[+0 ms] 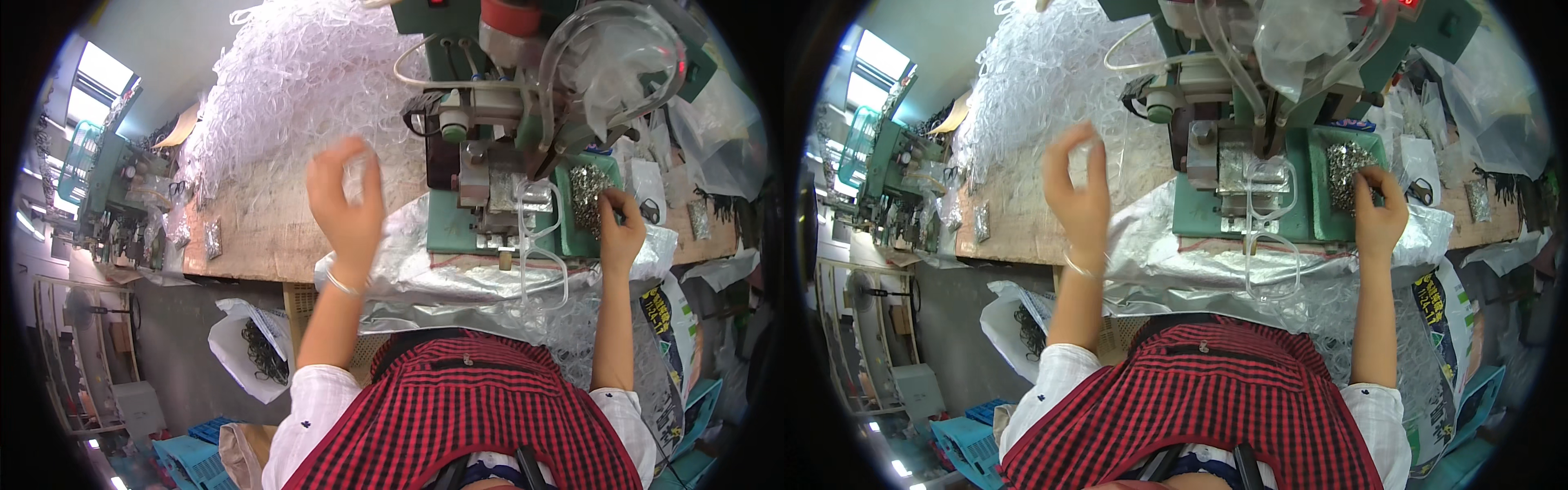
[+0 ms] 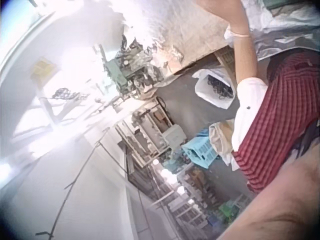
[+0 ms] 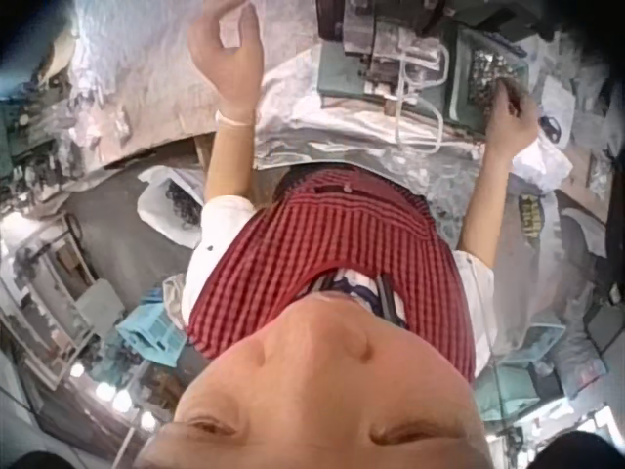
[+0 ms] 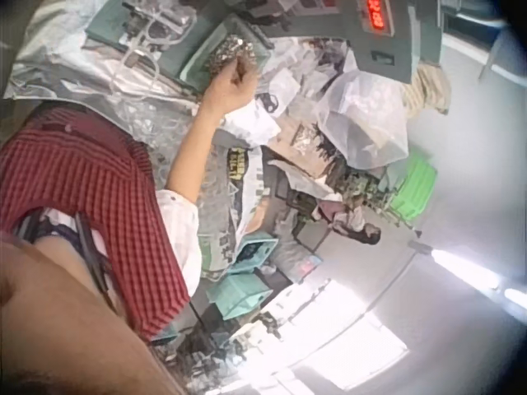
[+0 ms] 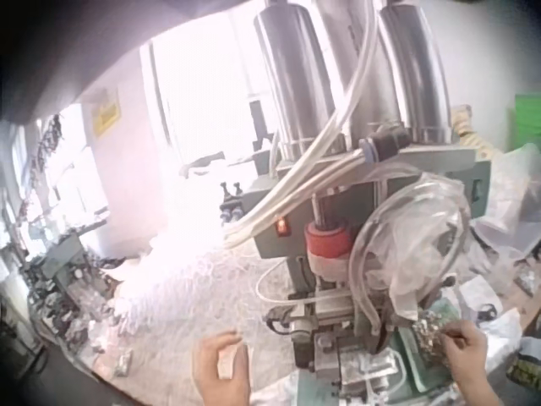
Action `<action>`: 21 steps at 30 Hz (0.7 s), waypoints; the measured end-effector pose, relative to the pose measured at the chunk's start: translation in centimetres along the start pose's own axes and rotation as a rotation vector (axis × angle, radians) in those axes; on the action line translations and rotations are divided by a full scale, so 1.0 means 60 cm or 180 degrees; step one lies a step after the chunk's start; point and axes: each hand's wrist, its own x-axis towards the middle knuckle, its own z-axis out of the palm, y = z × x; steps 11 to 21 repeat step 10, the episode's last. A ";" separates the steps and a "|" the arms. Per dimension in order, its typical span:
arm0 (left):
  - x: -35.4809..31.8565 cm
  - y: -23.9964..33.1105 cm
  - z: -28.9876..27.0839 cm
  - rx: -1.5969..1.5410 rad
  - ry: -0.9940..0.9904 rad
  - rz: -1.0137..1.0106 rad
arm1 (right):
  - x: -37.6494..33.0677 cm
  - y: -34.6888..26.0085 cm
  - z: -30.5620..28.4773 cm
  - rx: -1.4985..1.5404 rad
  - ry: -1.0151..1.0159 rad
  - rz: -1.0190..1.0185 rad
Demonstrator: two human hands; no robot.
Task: The person repeatedly picks small black plastic pieces and clear plastic rings, places them into a green machine, and presses a lever to assemble them. The person then removes the assembled units and places them on the table.
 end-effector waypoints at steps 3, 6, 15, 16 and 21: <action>0.073 -0.097 0.039 0.0414 -0.0647 -0.0570 | 0.002 -0.014 0.008 -0.0150 -0.0149 -0.0296; 0.079 -0.183 0.114 0.1132 -0.1149 -0.1115 | 0.006 -0.021 0.025 -0.0303 -0.0265 -0.0247; 0.052 -0.232 0.192 0.1821 -0.1670 -0.1460 | -0.009 -0.013 0.007 -0.0503 -0.0429 0.0229; 0.052 -0.232 0.192 0.1821 -0.1670 -0.1460 | -0.009 -0.013 0.007 -0.0503 -0.0429 0.0229; 0.052 -0.232 0.192 0.1821 -0.1670 -0.1460 | -0.009 -0.013 0.007 -0.0503 -0.0429 0.0229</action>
